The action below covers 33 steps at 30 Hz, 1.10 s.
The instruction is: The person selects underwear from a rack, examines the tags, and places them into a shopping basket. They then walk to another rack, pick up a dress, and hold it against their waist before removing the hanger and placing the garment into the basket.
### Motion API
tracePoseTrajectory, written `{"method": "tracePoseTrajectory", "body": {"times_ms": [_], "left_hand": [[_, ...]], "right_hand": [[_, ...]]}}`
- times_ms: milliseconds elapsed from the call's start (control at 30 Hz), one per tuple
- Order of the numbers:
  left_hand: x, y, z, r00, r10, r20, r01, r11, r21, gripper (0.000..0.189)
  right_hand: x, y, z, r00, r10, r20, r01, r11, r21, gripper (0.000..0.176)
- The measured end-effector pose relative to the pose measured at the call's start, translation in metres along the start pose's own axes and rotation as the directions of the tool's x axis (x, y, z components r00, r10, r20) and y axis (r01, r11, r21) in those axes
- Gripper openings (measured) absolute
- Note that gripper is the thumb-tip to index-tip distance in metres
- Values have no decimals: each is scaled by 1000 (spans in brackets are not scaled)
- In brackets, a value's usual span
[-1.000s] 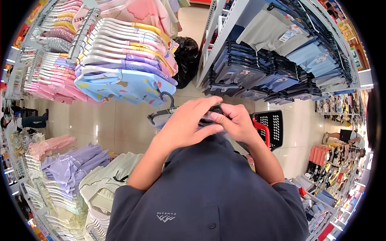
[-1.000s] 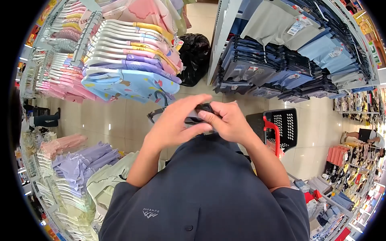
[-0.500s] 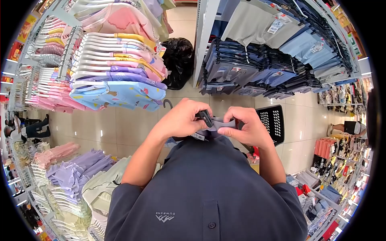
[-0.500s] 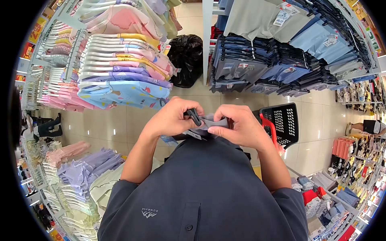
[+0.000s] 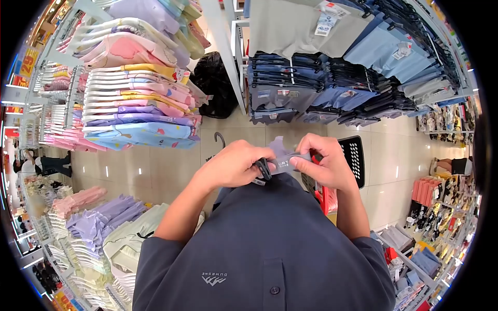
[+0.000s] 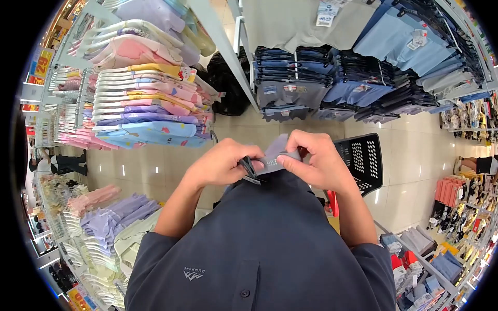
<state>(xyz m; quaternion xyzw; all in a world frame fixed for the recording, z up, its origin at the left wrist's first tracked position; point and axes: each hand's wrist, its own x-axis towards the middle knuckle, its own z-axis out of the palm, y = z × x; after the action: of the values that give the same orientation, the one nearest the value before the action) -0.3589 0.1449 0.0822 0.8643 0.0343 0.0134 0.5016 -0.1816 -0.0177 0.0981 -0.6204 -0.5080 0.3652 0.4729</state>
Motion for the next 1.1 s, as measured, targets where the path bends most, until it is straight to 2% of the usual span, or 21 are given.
{"method": "tracePoseTrajectory", "body": {"times_ms": [33, 67, 100, 133, 200, 233, 267, 333, 367, 433, 533, 600, 633, 733, 833, 933, 967, 1033, 1100], "left_hand": [[7, 4, 2, 997, -60, 46, 59, 998, 4, 9], [13, 6, 5, 996, -66, 56, 66, 998, 3, 9], [18, 8, 8, 998, -60, 36, 62, 997, -47, 8], [24, 10, 11, 998, -54, 12, 55, 994, -96, 7], [35, 9, 16, 999, -42, 0, 42, 995, -95, 7], [39, 8, 18, 1000, -28, -12, 27, 995, -93, 7], [43, 7, 21, 1000, -26, -6, 25, 996, -90, 7], [53, 4, 24, 998, 38, -58, -46, 989, -139, 7], [58, 6, 23, 998, 50, -42, -55, 990, -133, 7], [66, 10, 21, 999, 25, 24, -22, 992, -125, 7], [73, 8, 19, 997, 80, -2, -79, 982, -173, 7], [73, 7, 16, 997, 77, 0, -76, 977, -199, 7], [73, 6, 14, 997, 76, 2, -74, 972, -221, 8], [70, 7, 5, 997, 79, -2, -77, 967, -243, 9], [65, 3, -3, 999, 43, -8, -44, 974, -221, 11], [58, -8, -6, 995, 73, -73, -87, 974, -208, 13], [55, -10, -9, 995, 64, -72, -78, 973, -215, 13], [49, -13, -15, 998, 34, -47, -39, 994, -105, 16], [45, -14, -20, 998, 31, -48, -36, 994, -104, 18]], "right_hand": [[-3, 7, -6, 1000, 5, -3, -5, 1000, 10, 23], [-6, 16, -12, 999, 52, -13, -50, 994, 100, 20], [-9, 23, -16, 995, 98, -18, -93, 978, 187, 17], [-10, 27, -19, 995, 100, -20, -95, 977, 190, 17], [-9, 32, -19, 947, 173, -271, -98, 958, 269, 15], [-10, 34, -21, 923, 89, -375, -49, 992, 114, 17], [-13, 34, -23, 920, 89, -382, -48, 992, 116, 17], [-22, 34, -26, 933, -105, -345, 28, 975, -221, 21], [-25, 31, -25, 952, -102, -289, 34, 972, -233, 25], [-28, 36, -13, 969, -91, -230, 41, 976, -212, 28], [-24, 37, -9, 986, -59, -154, 35, 988, -152, 30], [-18, 35, -7, 975, -148, -166, 129, 984, -121, 30], [-18, 34, -11, 995, -52, -89, 45, 996, -72, 31], [-9, 39, -8, 993, -103, -57, 103, 995, 13, 31], [2, 33, -1, 995, -61, -74, 67, 994, 83, 31], [12, 33, 5, 999, -20, -37, 22, 998, 62, 31], [16, 35, 9, 999, -12, -32, 14, 998, 68, 31], [22, 39, 18, 997, -21, -80, 22, 1000, 10, 31], [28, 34, 24, 998, -6, -65, 8, 1000, 23, 30]]}}
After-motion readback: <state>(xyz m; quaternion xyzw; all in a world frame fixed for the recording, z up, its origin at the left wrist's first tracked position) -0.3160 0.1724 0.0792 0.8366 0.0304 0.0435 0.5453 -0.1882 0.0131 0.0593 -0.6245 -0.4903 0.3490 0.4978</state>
